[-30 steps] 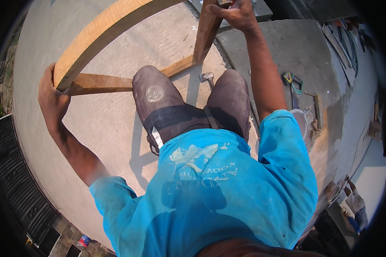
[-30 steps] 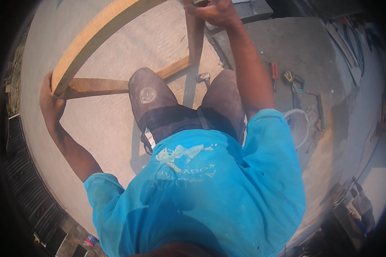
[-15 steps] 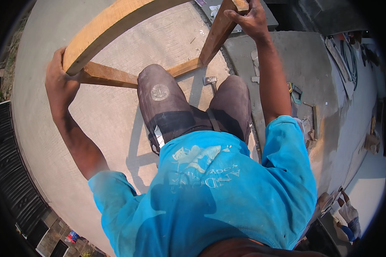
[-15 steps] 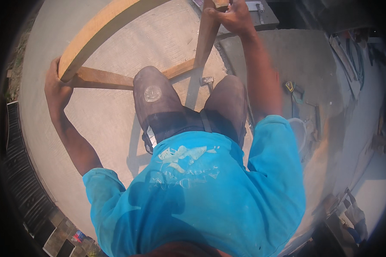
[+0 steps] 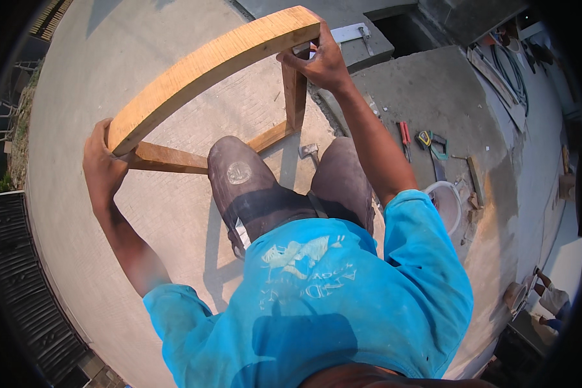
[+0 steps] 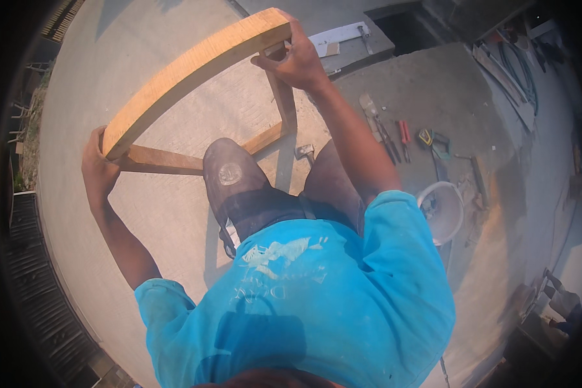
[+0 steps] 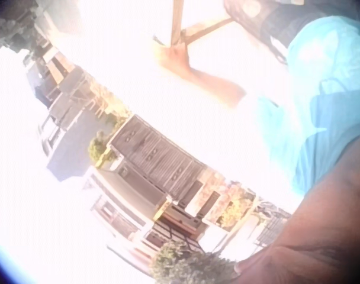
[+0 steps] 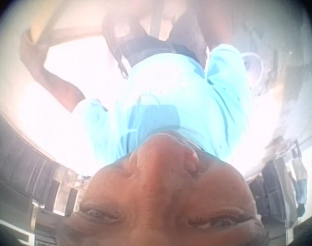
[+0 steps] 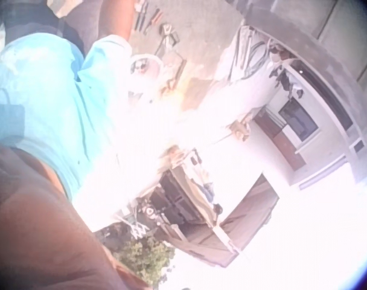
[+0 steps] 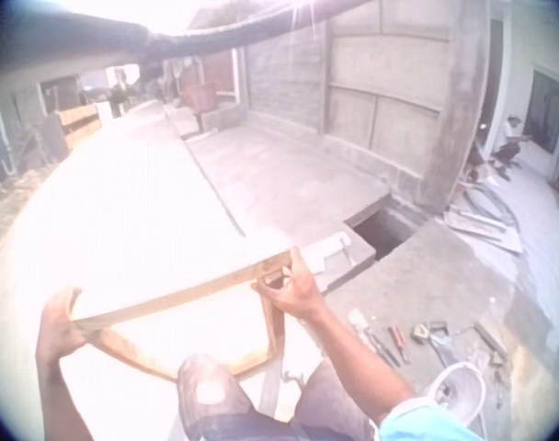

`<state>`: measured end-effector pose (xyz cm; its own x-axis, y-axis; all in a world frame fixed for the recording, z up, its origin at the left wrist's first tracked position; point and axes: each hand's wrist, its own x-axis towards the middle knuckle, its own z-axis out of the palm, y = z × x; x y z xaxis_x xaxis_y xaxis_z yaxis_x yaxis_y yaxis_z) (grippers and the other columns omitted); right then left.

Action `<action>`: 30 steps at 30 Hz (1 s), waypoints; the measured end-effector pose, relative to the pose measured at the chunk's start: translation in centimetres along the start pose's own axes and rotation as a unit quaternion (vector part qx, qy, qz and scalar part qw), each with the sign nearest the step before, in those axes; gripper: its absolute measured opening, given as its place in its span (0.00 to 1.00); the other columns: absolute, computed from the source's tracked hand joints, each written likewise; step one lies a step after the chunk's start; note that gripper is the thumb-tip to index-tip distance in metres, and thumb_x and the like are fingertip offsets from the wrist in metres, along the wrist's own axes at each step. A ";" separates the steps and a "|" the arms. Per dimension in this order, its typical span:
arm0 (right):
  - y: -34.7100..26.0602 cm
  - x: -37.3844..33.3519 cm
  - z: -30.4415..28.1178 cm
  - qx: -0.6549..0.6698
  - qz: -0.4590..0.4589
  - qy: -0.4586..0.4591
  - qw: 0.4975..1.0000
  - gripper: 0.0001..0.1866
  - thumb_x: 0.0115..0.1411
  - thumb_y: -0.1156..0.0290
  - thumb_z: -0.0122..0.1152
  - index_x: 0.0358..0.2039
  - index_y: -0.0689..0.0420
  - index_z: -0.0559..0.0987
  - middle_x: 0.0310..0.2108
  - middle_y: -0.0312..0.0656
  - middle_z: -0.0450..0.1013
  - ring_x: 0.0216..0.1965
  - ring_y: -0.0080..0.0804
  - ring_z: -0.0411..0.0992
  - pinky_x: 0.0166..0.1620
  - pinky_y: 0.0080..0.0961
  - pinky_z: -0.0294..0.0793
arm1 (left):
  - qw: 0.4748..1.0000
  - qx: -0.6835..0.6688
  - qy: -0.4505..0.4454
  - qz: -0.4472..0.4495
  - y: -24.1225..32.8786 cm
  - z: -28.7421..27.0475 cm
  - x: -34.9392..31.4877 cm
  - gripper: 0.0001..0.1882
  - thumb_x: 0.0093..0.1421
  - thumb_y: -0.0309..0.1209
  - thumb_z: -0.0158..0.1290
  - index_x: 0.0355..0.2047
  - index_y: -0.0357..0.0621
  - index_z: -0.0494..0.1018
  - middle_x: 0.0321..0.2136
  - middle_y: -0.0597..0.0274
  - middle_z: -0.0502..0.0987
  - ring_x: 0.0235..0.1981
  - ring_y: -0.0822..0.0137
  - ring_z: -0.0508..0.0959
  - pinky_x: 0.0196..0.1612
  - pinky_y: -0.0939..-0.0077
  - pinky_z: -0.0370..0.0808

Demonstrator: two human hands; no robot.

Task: The person assembles a wooden frame by joining pieces with nails and a hammer. They position the wood, insert nails, and hammer them in to secure the joints.

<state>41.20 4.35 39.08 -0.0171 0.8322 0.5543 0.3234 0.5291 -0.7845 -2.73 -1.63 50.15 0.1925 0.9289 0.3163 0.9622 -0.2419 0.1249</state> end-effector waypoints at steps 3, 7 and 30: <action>0.0 -0.4 -1.0 -0.025 0.109 -0.025 0.993 0.46 0.53 0.59 0.80 0.65 0.62 0.62 0.56 0.49 0.71 0.56 0.37 0.72 0.58 0.35 0.73 | 0.995 -0.102 -0.018 -0.010 -0.1 -1.0 -0.3 0.46 0.39 0.31 0.77 0.60 0.51 0.70 0.52 0.56 0.77 0.56 0.54 0.77 0.57 0.54 0.80; -0.7 0.1 0.6 -0.046 -0.051 0.041 0.997 0.54 0.56 0.70 0.76 0.73 0.55 0.49 0.56 0.47 0.73 0.56 0.34 0.75 0.56 0.37 0.81 | 0.975 -0.188 0.029 -0.110 -1.5 -1.4 -1.3 0.53 0.38 0.38 0.79 0.65 0.50 0.66 0.59 0.55 0.73 0.61 0.56 0.75 0.60 0.51 0.80; 2.7 0.2 2.0 -0.163 -0.110 0.110 0.974 0.36 0.62 0.73 0.65 0.63 0.60 0.53 0.58 0.51 0.54 0.62 0.43 0.59 0.66 0.43 0.59 | 0.745 -0.581 0.321 -0.064 -0.9 11.1 -4.4 0.69 0.44 0.65 0.70 0.72 0.33 0.47 0.59 0.45 0.69 0.63 0.54 0.70 0.65 0.60 0.69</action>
<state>40.18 6.24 36.49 0.0712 0.6295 0.7737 0.6187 0.5806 -0.5293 -2.35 -2.42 38.18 -0.3769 0.7297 0.5705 0.0766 -0.5893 0.8043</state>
